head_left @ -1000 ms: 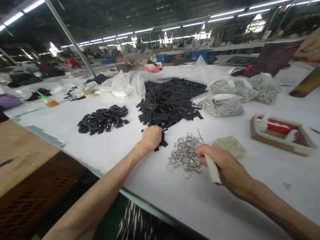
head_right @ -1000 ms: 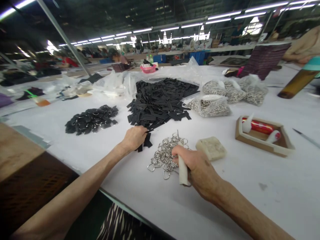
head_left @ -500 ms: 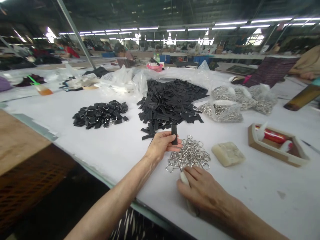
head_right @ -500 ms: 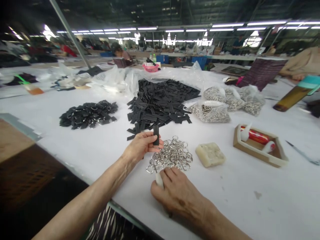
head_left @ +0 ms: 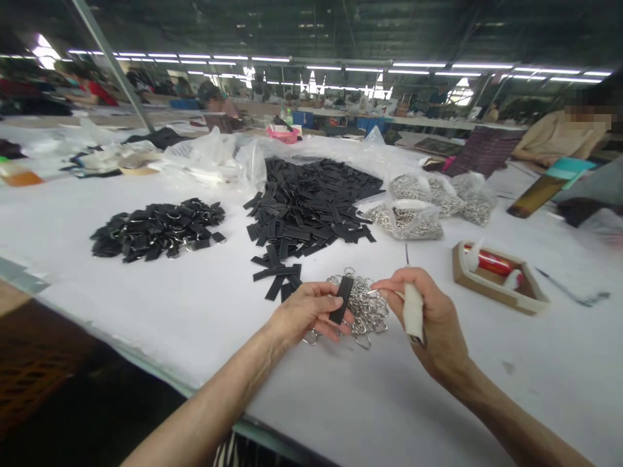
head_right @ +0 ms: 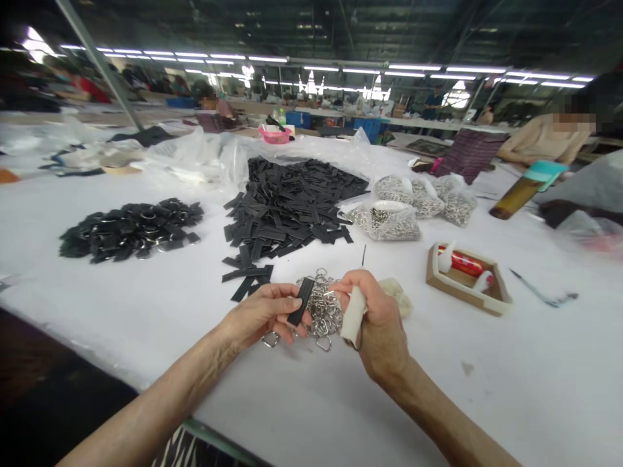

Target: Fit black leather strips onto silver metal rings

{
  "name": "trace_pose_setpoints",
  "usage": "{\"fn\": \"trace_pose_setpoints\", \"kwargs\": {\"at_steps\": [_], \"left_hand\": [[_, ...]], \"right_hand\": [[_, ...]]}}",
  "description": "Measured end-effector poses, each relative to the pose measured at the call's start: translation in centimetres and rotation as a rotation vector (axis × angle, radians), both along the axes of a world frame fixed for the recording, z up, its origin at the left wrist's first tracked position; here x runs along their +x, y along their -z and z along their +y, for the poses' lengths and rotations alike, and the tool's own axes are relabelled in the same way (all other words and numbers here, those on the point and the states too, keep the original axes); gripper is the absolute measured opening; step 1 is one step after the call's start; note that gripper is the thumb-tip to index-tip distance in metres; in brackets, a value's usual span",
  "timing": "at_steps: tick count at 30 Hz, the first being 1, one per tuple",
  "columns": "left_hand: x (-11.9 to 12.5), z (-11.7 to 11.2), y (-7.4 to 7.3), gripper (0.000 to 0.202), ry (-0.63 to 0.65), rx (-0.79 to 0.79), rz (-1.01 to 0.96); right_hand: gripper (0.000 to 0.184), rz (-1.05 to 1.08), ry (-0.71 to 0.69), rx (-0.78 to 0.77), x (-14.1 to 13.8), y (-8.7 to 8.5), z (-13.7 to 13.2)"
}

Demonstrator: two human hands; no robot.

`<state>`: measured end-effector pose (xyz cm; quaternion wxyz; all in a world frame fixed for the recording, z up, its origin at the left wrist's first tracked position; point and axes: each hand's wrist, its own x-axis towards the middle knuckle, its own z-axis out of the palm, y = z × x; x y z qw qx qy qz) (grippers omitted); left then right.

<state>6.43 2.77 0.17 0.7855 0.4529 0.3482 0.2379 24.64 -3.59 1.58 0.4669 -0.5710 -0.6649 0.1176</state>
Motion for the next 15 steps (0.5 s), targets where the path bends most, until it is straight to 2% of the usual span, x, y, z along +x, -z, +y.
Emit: {"fn": "trace_pose_setpoints", "kwargs": {"at_steps": [10,15], "left_hand": [[0.9,-1.1,0.1,0.015,0.158,-0.023,-0.055],[0.9,-1.2,-0.1,0.015,0.197,0.002,-0.060]], "right_hand": [[0.008,0.066,0.076,0.050,0.4,0.6,1.0],[0.012,0.086,0.041,0.078,0.1,0.5,1.1]]}}
